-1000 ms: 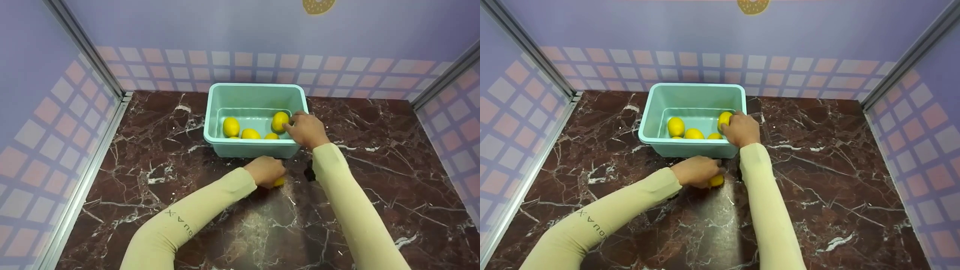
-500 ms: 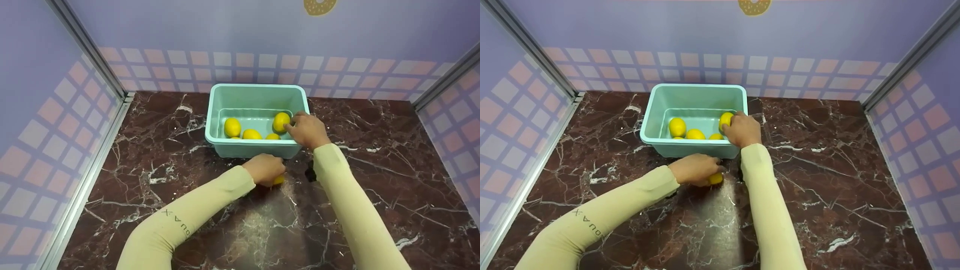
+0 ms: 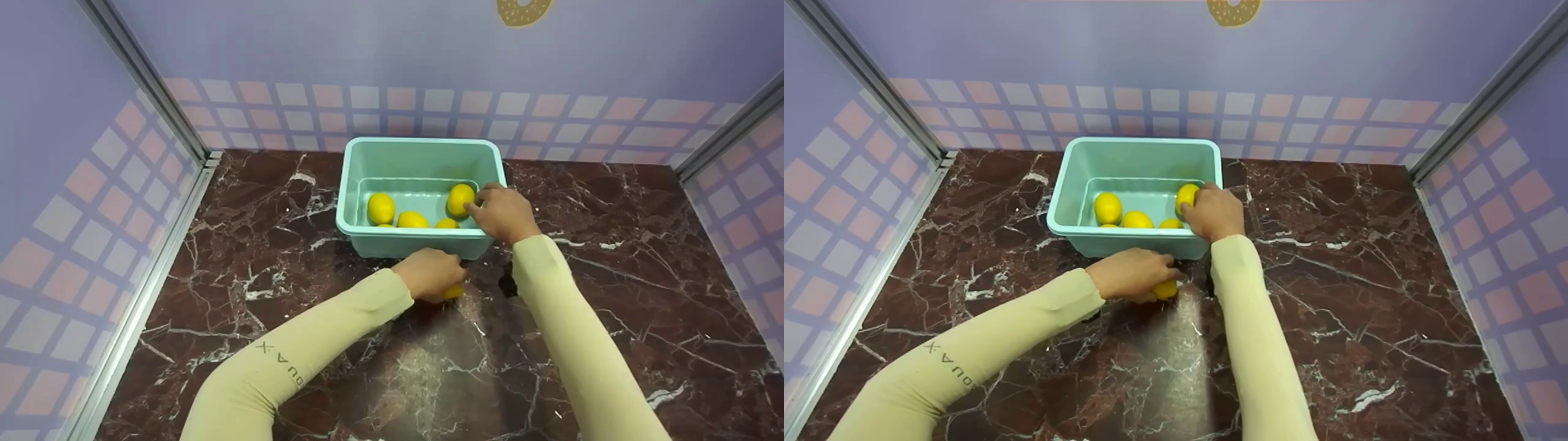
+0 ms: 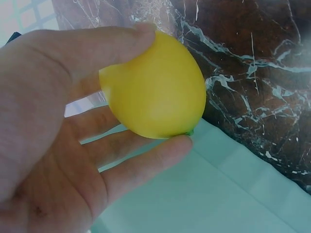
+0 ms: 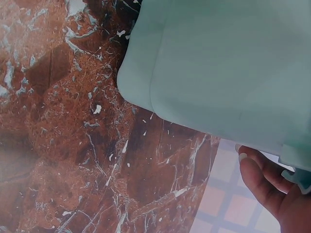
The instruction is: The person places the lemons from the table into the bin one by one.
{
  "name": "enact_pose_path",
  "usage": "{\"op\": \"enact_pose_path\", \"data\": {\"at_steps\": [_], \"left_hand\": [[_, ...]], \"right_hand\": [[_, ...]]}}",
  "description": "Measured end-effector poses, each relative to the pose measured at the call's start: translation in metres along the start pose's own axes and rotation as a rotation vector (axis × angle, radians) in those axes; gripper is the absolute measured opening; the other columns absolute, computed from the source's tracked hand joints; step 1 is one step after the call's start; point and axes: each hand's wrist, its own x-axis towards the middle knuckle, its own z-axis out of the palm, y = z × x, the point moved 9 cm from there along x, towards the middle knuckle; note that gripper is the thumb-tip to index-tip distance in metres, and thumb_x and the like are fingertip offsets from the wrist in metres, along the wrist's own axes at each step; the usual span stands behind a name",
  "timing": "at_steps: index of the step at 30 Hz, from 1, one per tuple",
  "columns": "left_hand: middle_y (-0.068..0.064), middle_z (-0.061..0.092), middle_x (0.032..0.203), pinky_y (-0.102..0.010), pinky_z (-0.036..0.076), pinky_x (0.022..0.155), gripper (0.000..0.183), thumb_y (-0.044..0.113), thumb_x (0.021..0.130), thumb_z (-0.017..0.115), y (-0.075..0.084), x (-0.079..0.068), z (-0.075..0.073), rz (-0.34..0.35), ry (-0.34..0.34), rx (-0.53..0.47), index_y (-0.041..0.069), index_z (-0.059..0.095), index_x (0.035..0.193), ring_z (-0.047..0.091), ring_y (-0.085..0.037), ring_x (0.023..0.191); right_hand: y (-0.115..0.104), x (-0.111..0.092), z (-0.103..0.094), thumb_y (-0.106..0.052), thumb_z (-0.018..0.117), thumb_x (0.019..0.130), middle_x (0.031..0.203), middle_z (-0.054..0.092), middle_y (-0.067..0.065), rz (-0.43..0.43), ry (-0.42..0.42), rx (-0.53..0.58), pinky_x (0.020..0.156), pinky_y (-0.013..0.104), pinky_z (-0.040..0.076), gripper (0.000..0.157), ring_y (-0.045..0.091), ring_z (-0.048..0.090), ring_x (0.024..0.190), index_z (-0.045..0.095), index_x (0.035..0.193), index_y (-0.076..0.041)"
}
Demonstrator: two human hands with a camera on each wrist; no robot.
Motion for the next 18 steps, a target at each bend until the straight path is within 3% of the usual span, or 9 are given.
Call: {"op": "enact_pose_path", "data": {"at_steps": [7, 18], "left_hand": [[-0.006, 0.069, 0.102, -0.042, 0.058, 0.077, 0.024, 0.032, 0.094, 0.058, -0.001, -0.005, -0.006, 0.014, 0.012, 0.006, 0.015, 0.070, 0.107, 0.069, -0.026, 0.085], [-0.006, 0.067, 0.105, -0.040, 0.057, 0.078, 0.026, 0.026, 0.089, 0.065, 0.002, -0.007, -0.019, 0.032, 0.021, 0.025, 0.015, 0.067, 0.112, 0.067, -0.024, 0.085]], "right_hand": [[0.001, 0.000, 0.002, -0.042, 0.052, 0.094, 0.127, 0.060, 0.014, 0.022, -0.022, -0.002, 0.096, 0.055, 0.046, 0.044, 0.039, 0.060, 0.109, 0.070, 0.105, -0.004], [0.001, 0.001, 0.002, -0.042, 0.052, 0.094, 0.126, 0.061, 0.014, 0.014, -0.015, 0.003, 0.095, 0.056, 0.046, 0.044, 0.040, 0.060, 0.109, 0.070, 0.105, -0.004]]}}
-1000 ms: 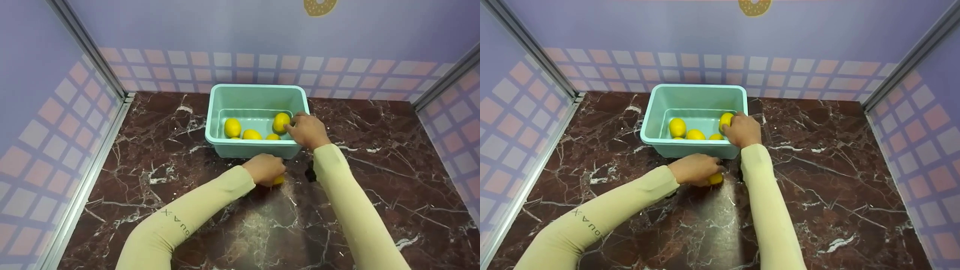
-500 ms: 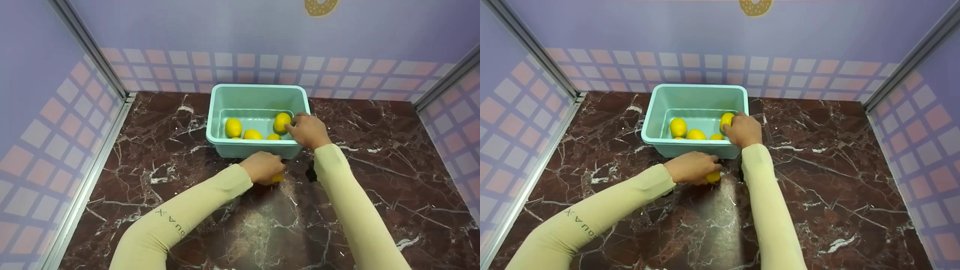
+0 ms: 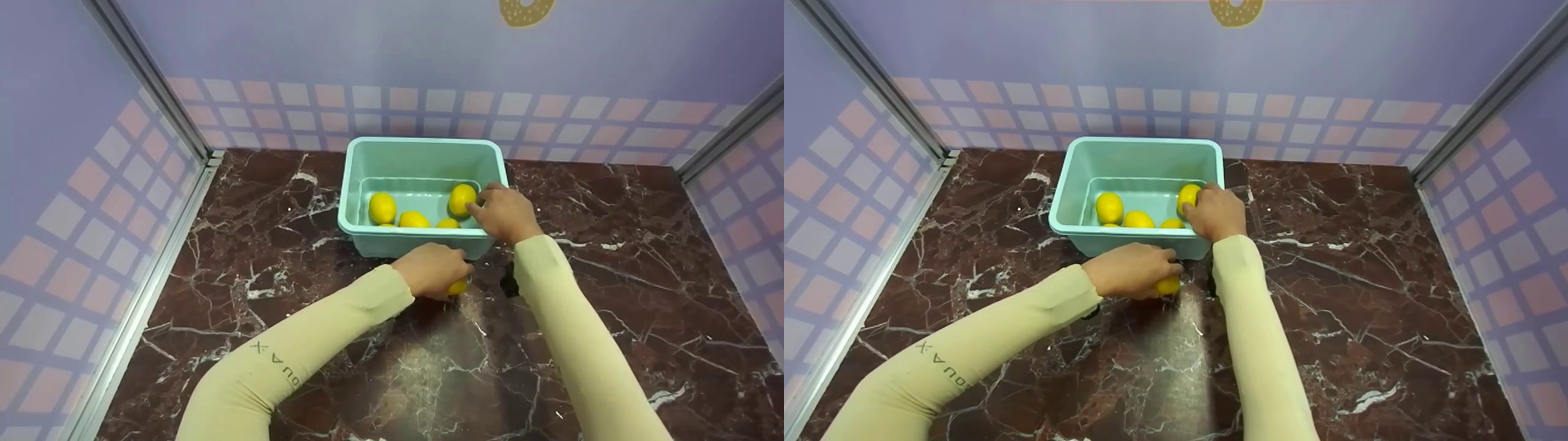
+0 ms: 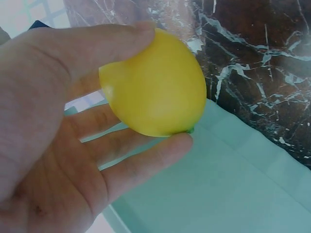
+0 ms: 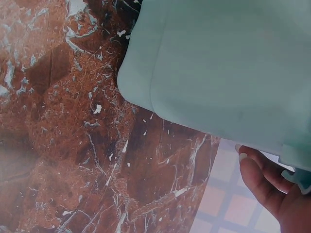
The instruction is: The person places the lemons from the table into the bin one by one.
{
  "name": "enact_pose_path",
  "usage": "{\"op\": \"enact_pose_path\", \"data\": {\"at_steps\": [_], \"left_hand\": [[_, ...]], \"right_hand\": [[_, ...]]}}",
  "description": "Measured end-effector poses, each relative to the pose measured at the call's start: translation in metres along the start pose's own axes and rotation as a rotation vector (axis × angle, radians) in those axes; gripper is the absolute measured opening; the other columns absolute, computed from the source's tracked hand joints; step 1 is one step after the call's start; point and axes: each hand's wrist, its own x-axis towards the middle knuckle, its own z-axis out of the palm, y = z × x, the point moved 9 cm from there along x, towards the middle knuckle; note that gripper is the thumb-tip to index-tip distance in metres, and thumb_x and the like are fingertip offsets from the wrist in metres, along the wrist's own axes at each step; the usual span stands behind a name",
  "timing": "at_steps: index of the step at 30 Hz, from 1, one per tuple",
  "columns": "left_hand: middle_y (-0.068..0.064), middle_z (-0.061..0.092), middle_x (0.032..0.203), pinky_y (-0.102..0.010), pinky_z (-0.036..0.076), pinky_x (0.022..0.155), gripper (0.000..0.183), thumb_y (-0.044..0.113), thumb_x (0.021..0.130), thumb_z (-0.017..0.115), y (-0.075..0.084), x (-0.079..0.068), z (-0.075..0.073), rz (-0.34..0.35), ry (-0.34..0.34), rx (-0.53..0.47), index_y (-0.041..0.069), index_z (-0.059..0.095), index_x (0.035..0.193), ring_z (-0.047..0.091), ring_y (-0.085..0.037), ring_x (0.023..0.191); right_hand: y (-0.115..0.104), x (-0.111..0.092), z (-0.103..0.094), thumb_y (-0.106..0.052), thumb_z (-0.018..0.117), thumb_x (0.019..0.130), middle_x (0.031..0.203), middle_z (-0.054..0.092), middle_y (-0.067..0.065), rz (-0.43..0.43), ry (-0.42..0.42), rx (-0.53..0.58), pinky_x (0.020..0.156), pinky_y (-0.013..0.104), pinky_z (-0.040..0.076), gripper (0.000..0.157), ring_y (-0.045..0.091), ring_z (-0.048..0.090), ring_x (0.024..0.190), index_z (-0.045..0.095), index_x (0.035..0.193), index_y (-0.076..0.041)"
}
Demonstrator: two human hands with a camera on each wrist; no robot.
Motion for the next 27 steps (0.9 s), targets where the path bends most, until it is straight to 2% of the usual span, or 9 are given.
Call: {"op": "enact_pose_path", "data": {"at_steps": [9, 19, 27], "left_hand": [[-0.006, 0.067, 0.107, -0.040, 0.057, 0.080, 0.031, 0.022, 0.085, 0.068, -0.001, 0.000, -0.006, 0.008, 0.007, 0.014, 0.017, 0.066, 0.115, 0.067, -0.024, 0.089], [-0.007, 0.066, 0.110, -0.039, 0.056, 0.085, 0.030, 0.022, 0.089, 0.064, 0.000, -0.002, -0.012, 0.009, -0.021, 0.011, 0.015, 0.066, 0.118, 0.066, -0.024, 0.092], [-0.007, 0.066, 0.111, -0.039, 0.055, 0.086, 0.030, 0.020, 0.089, 0.063, 0.001, -0.005, -0.018, 0.013, -0.018, 0.006, 0.016, 0.065, 0.120, 0.066, -0.025, 0.094]], "right_hand": [[-0.001, 0.000, -0.002, -0.041, 0.052, 0.093, 0.121, 0.063, 0.013, 0.003, 0.007, 0.003, 0.093, 0.055, 0.047, 0.043, 0.038, 0.061, 0.105, 0.071, 0.104, -0.004], [0.000, 0.001, -0.001, -0.041, 0.052, 0.093, 0.120, 0.063, 0.013, 0.001, 0.012, 0.005, 0.093, 0.055, 0.047, 0.043, 0.038, 0.061, 0.103, 0.071, 0.103, -0.004], [0.001, 0.001, -0.001, -0.042, 0.053, 0.093, 0.122, 0.062, 0.013, 0.003, 0.010, -0.004, 0.094, 0.055, 0.046, 0.042, 0.039, 0.061, 0.106, 0.070, 0.102, -0.005]]}}
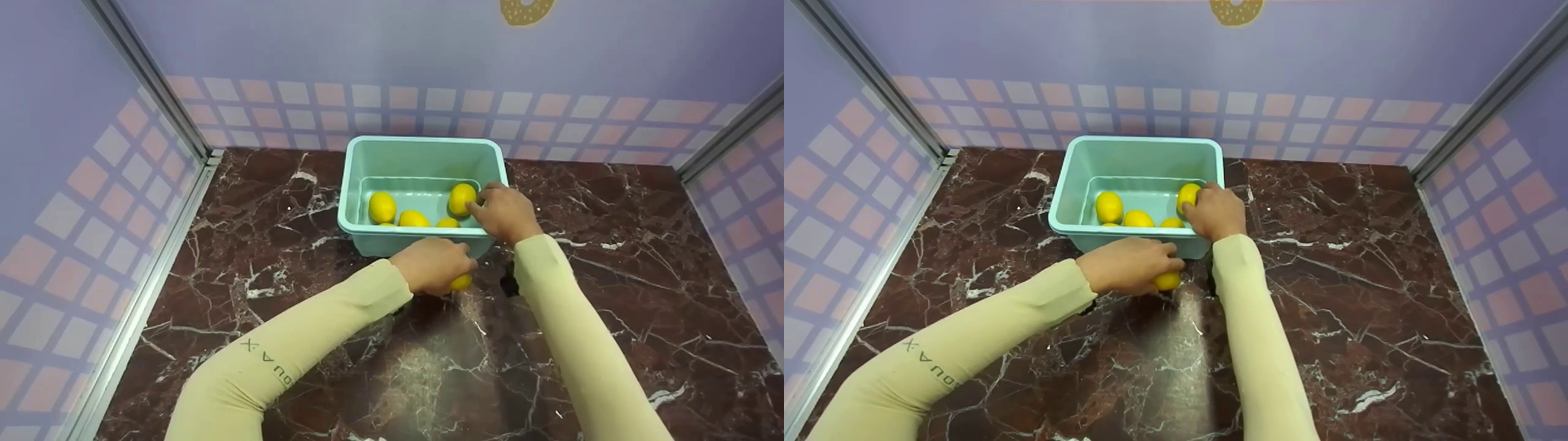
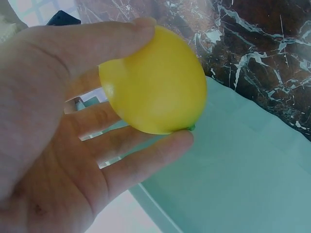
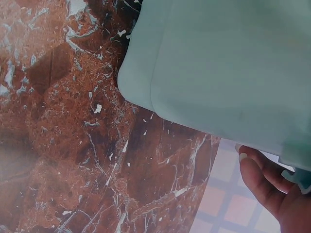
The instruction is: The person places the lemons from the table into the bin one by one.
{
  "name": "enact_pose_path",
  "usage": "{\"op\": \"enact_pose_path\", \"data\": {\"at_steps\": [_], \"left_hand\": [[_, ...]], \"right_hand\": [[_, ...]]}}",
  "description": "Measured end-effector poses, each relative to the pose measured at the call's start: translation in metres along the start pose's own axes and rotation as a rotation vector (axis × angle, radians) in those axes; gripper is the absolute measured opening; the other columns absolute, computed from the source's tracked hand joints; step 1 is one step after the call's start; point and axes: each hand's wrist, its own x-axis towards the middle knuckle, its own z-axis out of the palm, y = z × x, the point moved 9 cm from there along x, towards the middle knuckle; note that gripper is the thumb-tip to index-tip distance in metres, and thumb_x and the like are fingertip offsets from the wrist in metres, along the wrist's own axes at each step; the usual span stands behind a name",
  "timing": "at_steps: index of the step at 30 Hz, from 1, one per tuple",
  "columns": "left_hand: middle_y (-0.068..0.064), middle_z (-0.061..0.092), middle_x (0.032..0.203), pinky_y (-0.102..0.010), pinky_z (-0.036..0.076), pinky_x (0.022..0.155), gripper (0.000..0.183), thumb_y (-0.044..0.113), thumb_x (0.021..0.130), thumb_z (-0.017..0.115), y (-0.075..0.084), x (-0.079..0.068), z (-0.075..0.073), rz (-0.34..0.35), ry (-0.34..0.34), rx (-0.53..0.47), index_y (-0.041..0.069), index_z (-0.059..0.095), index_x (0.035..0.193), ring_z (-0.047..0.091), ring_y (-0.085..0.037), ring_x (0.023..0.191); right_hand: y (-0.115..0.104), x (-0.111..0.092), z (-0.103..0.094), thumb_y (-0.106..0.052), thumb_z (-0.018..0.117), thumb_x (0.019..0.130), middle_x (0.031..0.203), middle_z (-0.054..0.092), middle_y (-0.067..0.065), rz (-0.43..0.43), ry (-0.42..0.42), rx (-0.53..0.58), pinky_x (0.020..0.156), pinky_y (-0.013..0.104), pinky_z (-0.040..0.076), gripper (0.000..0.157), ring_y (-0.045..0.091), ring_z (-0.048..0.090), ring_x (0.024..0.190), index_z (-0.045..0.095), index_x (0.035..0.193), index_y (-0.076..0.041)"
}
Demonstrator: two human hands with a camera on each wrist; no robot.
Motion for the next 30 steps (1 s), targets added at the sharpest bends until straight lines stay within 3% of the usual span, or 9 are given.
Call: {"op": "enact_pose_path", "data": {"at_steps": [20, 30], "left_hand": [[-0.006, 0.065, 0.110, -0.039, 0.055, 0.084, 0.028, 0.025, 0.093, 0.060, 0.000, -0.001, -0.011, 0.003, -0.007, 0.001, 0.016, 0.065, 0.119, 0.064, -0.024, 0.093], [-0.006, 0.065, 0.109, -0.038, 0.056, 0.082, 0.029, 0.020, 0.089, 0.064, 0.003, -0.003, -0.019, 0.024, 0.005, 0.036, 0.016, 0.065, 0.117, 0.064, -0.023, 0.092]], "right_hand": [[0.000, -0.001, 0.001, -0.041, 0.052, 0.093, 0.121, 0.062, 0.013, -0.008, -0.008, -0.003, 0.092, 0.056, 0.047, 0.043, 0.039, 0.061, 0.104, 0.070, 0.103, -0.004], [-0.002, -0.001, -0.001, -0.041, 0.052, 0.093, 0.119, 0.062, 0.013, -0.015, -0.002, -0.005, 0.091, 0.055, 0.048, 0.042, 0.039, 0.062, 0.102, 0.070, 0.101, -0.004]]}}
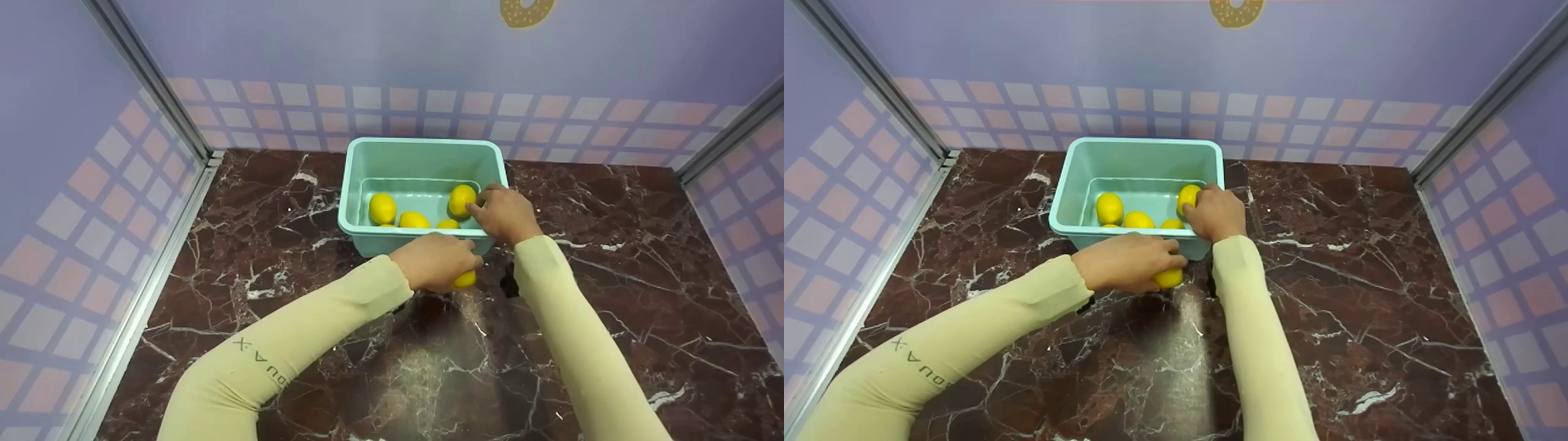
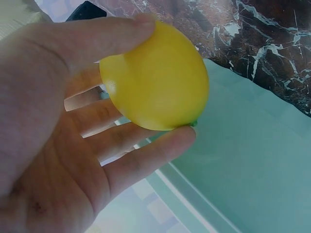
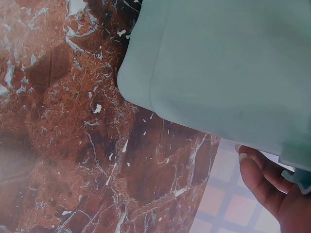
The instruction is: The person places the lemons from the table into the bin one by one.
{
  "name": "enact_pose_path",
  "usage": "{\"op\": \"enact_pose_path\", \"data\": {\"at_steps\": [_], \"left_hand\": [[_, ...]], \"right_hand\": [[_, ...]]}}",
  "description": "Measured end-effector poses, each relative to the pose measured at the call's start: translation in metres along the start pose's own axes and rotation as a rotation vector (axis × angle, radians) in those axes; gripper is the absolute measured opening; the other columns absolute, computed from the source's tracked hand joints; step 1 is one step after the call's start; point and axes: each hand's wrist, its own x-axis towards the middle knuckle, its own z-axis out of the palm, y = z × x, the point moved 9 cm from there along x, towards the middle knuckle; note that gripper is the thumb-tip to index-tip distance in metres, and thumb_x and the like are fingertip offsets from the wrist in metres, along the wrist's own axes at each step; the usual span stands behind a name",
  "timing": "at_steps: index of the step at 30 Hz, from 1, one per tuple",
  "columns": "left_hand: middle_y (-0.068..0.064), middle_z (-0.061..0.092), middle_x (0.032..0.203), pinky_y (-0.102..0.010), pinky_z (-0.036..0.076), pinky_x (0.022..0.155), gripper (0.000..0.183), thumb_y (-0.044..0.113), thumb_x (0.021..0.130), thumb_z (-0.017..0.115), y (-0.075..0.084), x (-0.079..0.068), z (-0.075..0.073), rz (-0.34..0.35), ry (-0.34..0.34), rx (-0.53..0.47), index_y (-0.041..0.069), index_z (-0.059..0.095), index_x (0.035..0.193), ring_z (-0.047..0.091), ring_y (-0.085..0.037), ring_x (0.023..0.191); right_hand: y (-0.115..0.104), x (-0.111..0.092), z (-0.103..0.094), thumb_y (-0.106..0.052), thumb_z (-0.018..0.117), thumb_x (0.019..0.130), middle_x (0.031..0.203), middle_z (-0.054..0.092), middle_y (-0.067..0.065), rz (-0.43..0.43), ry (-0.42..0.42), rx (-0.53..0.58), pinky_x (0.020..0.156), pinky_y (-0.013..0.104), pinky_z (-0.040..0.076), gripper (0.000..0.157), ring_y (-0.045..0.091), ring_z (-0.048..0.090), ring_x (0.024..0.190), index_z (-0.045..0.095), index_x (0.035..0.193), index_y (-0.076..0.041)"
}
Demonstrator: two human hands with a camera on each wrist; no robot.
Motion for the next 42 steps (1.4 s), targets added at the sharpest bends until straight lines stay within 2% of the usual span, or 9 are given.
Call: {"op": "enact_pose_path", "data": {"at_steps": [6, 17, 28, 38, 42], "left_hand": [[-0.005, 0.065, 0.108, -0.037, 0.056, 0.080, 0.027, 0.018, 0.087, 0.063, -0.001, -0.001, -0.005, 0.000, 0.027, 0.012, 0.016, 0.065, 0.114, 0.064, -0.022, 0.092], [-0.003, 0.065, 0.108, -0.036, 0.056, 0.080, 0.028, 0.018, 0.088, 0.063, -0.004, -0.003, -0.014, -0.008, 0.009, -0.001, 0.016, 0.063, 0.116, 0.066, -0.023, 0.088], [-0.004, 0.065, 0.109, -0.038, 0.056, 0.081, 0.024, 0.019, 0.091, 0.059, -0.006, -0.007, -0.026, 0.000, 0.028, -0.035, 0.016, 0.062, 0.115, 0.064, -0.023, 0.089], [-0.003, 0.060, 0.114, -0.037, 0.056, 0.081, 0.031, 0.020, 0.085, 0.067, -0.012, -0.010, -0.038, -0.010, 0.045, -0.027, 0.015, 0.061, 0.115, 0.064, -0.022, 0.090], [-0.002, 0.063, 0.110, -0.037, 0.055, 0.081, 0.030, 0.018, 0.085, 0.068, -0.014, -0.010, -0.041, -0.017, 0.052, -0.045, 0.015, 0.061, 0.113, 0.064, -0.023, 0.088]], "right_hand": [[0.001, 0.000, 0.000, -0.042, 0.052, 0.093, 0.120, 0.062, 0.012, 0.001, -0.003, -0.003, 0.091, 0.055, 0.047, 0.041, 0.039, 0.061, 0.103, 0.070, 0.101, -0.005], [0.002, 0.001, 0.001, -0.042, 0.052, 0.093, 0.117, 0.063, 0.012, 0.011, 0.000, -0.002, 0.090, 0.055, 0.047, 0.041, 0.038, 0.061, 0.100, 0.071, 0.100, -0.006], [0.002, 0.001, 0.001, -0.042, 0.051, 0.094, 0.120, 0.062, 0.013, 0.005, -0.014, -0.017, 0.092, 0.056, 0.047, 0.042, 0.040, 0.061, 0.104, 0.070, 0.103, -0.005], [0.002, -0.001, 0.001, -0.041, 0.050, 0.094, 0.122, 0.062, 0.013, 0.008, -0.018, 0.020, 0.092, 0.055, 0.047, 0.043, 0.039, 0.061, 0.104, 0.071, 0.100, -0.004], [0.002, -0.001, 0.001, -0.041, 0.050, 0.094, 0.123, 0.062, 0.014, 0.009, -0.025, 0.027, 0.093, 0.055, 0.047, 0.043, 0.039, 0.061, 0.105, 0.071, 0.100, -0.003]]}}
